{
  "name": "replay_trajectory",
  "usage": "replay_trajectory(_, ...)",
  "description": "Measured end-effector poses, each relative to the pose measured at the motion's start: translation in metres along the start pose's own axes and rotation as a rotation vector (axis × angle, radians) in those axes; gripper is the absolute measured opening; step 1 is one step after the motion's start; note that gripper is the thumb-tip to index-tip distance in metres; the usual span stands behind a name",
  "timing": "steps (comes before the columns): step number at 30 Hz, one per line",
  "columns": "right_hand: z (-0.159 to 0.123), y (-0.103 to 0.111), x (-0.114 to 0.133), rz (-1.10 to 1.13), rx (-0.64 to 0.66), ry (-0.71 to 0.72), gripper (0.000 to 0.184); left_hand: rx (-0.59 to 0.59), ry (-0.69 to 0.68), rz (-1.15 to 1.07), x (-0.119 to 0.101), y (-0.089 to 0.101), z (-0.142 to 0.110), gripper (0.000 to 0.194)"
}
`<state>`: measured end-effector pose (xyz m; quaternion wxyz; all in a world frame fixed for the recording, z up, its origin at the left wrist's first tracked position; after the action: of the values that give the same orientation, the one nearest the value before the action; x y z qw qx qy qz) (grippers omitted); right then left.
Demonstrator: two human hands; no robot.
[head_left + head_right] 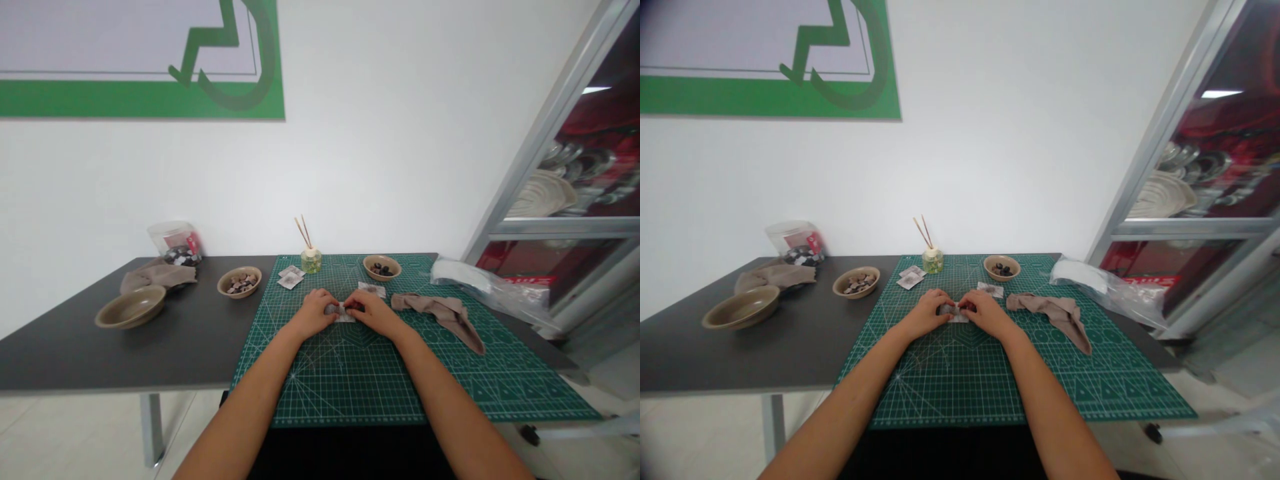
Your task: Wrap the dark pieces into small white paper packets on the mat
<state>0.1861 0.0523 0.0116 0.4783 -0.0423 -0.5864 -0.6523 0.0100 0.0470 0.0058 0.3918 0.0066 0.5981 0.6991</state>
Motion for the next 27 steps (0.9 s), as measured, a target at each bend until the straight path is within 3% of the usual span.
replay_trajectory(9, 0.0007, -0.0043, 0.0023, 0.010, -0.005, 0.008, 0.016, 0.004, 0.003, 0.009, 0.0005, -0.0004, 0.0001, 0.023)
replay_trajectory(15, -0.0020, 0.0026, -0.0048, 0.010, -0.026, -0.067, 0.011, 0.022, 0.023, 0.007, -0.0007, 0.0007, 0.0004, 0.023)
replay_trajectory(22, 0.0010, -0.0035, 0.0034, -0.004, 0.014, 0.038, 0.013, 0.012, 0.006, 0.016, -0.0007, 0.0001, 0.0001, 0.022)
replay_trajectory(27, -0.0011, 0.0005, -0.0033, 0.007, 0.004, -0.008, 0.015, 0.012, 0.020, 0.009, -0.0007, 0.0006, 0.0001, 0.022)
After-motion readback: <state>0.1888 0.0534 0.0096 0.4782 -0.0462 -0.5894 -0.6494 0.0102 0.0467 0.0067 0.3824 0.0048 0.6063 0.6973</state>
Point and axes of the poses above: each hand's wrist, its own z-axis towards the middle knuckle, its own y-axis out of the back of the hand, x = y × z, the point moved 2 cm from there along z, towards the middle knuckle, and after that the axes turned 2 degrees about -y, right-handed, at the moved point
